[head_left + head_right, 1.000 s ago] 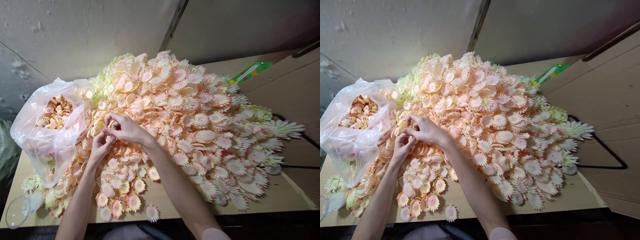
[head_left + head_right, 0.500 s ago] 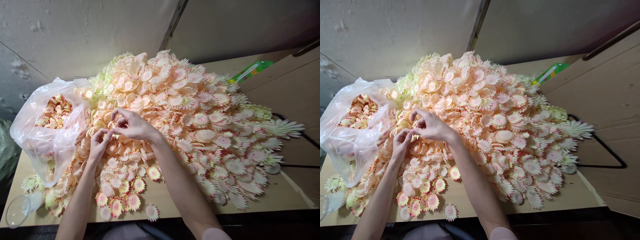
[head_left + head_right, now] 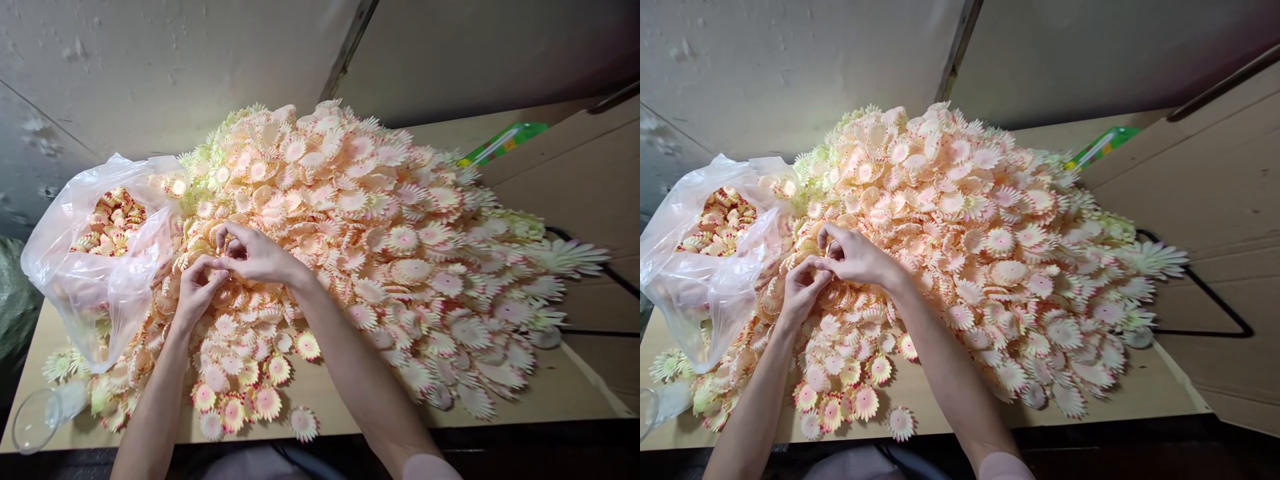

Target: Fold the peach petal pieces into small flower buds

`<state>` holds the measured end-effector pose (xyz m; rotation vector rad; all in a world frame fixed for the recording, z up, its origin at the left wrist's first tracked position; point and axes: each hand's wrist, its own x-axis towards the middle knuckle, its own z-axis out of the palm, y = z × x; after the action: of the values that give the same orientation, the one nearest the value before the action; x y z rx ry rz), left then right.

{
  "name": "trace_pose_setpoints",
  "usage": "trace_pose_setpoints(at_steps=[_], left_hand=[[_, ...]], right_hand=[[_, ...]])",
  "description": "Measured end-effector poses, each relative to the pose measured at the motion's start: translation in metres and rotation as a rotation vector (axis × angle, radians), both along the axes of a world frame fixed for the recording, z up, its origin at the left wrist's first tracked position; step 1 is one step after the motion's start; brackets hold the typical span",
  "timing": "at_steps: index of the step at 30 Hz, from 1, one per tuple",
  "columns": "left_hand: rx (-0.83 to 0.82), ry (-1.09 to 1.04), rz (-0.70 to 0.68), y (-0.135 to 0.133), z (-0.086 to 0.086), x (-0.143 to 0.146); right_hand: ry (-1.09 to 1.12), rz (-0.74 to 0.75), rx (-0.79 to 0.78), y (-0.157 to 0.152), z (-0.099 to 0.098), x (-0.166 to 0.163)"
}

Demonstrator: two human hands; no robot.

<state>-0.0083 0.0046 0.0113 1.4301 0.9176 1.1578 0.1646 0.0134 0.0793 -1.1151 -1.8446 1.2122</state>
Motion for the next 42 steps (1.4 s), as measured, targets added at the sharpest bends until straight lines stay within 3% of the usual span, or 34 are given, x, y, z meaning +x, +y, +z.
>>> trace_pose_setpoints(at_steps=[4,9,16,21,29,37,42], left_hand=[[0.062,0.145,0.023,-0.001,0.003,0.0],[0.111,0.168,0.005,-0.002,0.006,0.0],[0.072,0.126,-0.034,0.001,-0.001,-0.004],[-0.024,0.023,-0.007,0.0,-0.001,-0.003],[-0.067,0.13,0.107,-0.004,0.003,0.003],[0.093,0.158,0.063,-0.002,0.001,0.001],[0.048,0.144,0.07,0.0,-0.003,-0.001]], right_hand=[[-0.139,0.039,-0.002,-0.001,0.005,0.006],[-0.162,0.078,-0.007,-0.002,0.008,0.014],[-0.137,0.0,0.024,-0.003,0.01,0.012],[-0.106,0.016,0.01,-0.004,0.014,0.019],[-0.082,0.121,-0.043,0.0,0.01,0.023],[-0.174,0.237,-0.067,0.001,0.006,0.025],[-0.023,0.057,-0.164,-0.001,0.009,0.028]])
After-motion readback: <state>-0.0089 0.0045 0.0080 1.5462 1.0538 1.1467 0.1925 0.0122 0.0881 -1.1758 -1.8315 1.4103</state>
